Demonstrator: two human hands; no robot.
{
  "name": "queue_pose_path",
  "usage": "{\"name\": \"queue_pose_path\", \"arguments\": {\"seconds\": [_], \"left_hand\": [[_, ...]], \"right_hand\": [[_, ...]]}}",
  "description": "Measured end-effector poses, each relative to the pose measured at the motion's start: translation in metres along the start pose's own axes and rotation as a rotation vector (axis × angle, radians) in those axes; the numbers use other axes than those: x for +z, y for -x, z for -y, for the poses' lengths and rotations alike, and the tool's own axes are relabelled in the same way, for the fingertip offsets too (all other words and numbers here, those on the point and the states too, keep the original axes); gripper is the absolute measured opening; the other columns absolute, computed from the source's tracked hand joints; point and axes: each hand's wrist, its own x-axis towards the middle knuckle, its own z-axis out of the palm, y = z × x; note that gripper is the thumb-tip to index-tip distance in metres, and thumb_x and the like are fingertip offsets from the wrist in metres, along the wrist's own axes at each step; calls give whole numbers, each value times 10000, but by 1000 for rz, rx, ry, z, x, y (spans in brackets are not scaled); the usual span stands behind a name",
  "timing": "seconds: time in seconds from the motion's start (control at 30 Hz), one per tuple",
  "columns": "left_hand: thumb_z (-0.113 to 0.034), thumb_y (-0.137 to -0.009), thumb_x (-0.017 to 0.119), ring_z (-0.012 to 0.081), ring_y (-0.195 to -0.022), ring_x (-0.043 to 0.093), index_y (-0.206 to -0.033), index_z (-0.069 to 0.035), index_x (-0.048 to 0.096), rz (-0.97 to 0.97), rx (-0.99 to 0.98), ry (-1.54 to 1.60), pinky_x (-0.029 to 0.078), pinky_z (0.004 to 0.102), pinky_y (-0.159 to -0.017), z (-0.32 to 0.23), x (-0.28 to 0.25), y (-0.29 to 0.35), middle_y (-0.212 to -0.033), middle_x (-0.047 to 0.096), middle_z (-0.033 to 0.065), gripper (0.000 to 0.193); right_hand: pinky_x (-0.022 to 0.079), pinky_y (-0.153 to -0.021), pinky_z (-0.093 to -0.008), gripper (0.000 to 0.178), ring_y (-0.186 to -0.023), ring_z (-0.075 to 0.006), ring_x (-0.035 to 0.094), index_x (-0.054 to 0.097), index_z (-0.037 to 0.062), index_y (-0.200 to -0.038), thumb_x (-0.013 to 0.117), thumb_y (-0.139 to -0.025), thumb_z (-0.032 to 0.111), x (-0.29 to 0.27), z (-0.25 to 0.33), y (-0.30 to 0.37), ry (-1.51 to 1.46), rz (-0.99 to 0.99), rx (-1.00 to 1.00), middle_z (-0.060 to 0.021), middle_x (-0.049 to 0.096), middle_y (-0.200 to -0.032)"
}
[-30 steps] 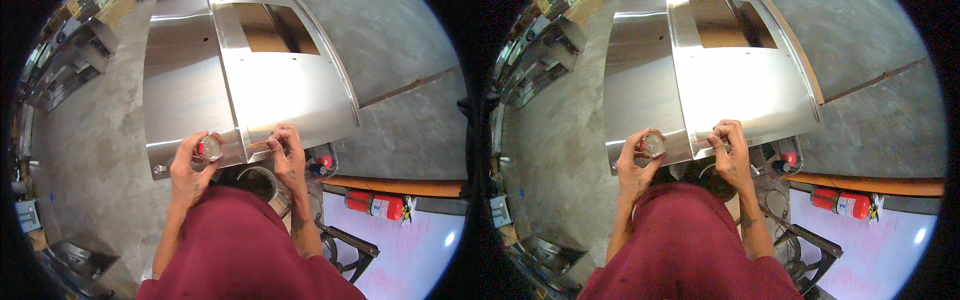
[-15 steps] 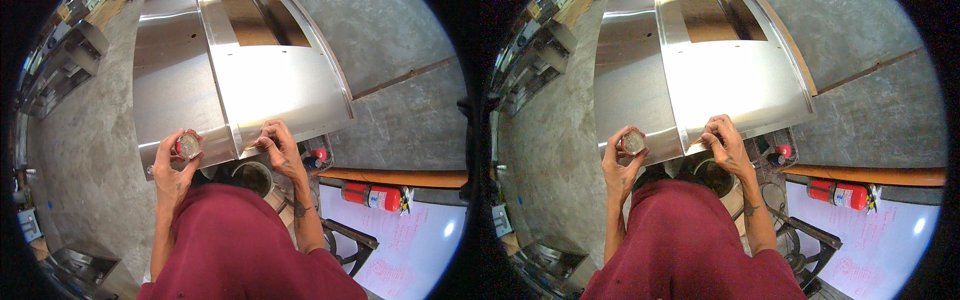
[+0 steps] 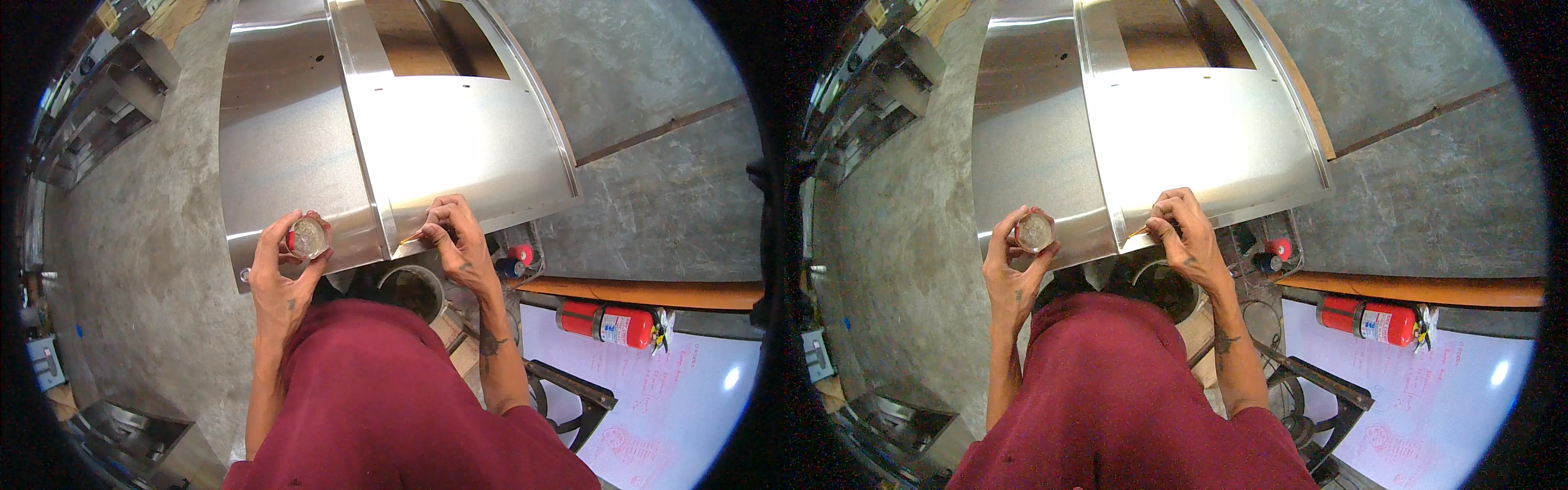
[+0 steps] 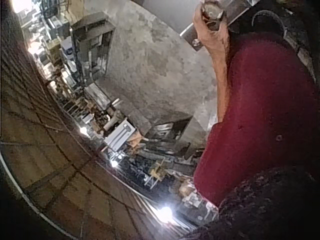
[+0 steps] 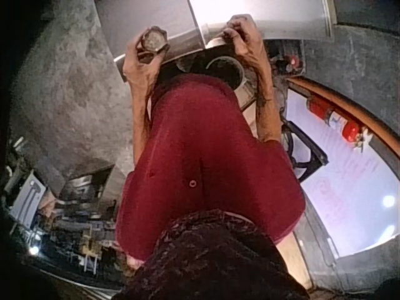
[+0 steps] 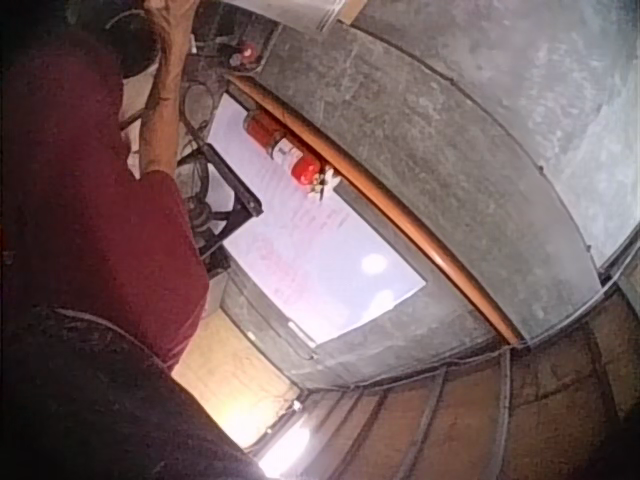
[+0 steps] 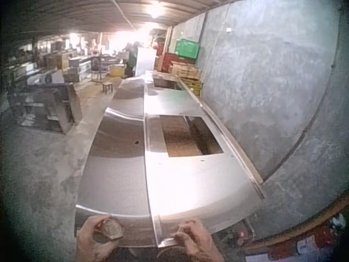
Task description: The person applies a substance from a small container along the seam of a large stainless steel panel using a small stick. They then walk to a bucket, retrieve a cloth, and wring it out.
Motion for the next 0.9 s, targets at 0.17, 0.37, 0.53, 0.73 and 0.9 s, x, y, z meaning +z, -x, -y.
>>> {"name": "queue_pose_path", "arguments": {"seconds": [0.17, 0.37, 0.53, 0.73, 0.9], "left_hand": [[-76, -888, 959, 191, -1052, 752, -1513, -130, 678, 2, 14, 0, 657, 381, -910, 3, 0, 1, -1374, 765, 74, 687], [-73, -892, 953, 189, -1050, 756, -1518, -125, 673, 3, 13, 5, 658, 379, -904, 5, 2, -1, -1373, 776, 75, 688], [-79, -892, 955, 188, -1047, 757, -1521, -126, 672, 6, 14, -4, 658, 378, -901, 4, 1, -1, -1355, 781, 75, 691], [-79, -892, 956, 186, -1050, 757, -1518, -125, 676, 12, -2, 3, 654, 370, -903, 3, 1, -2, -1348, 781, 78, 687], [-69, -891, 953, 189, -1056, 756, -1516, -124, 678, 0, 17, 1, 655, 371, -911, 2, 1, -2, -1352, 777, 80, 685]], "right_hand": [[583, -883, -370, 86, -995, -228, 680, 670, -13, -1064, 727, -1066, 52, 0, 3, -1, 9, 11, -15, -136, 641, -1179], [580, -878, -366, 81, -983, -227, 683, 673, -8, -1061, 732, -1061, 47, 0, 4, -1, 25, 12, -1, -130, 640, -1177], [578, -878, -368, 76, -986, -229, 683, 674, -8, -1058, 729, -1062, 45, 1, 5, 0, 14, 10, -1, -130, 642, -1169], [588, -885, -373, 76, -994, -225, 685, 676, -9, -1059, 725, -1070, 49, 2, 2, 0, -24, -13, -19, -136, 638, -1188], [607, -869, -355, 85, -978, -201, 698, 660, -8, -1072, 710, -1095, 56, 0, -1, 0, -4, 12, -17, -121, 614, -1213]]}}
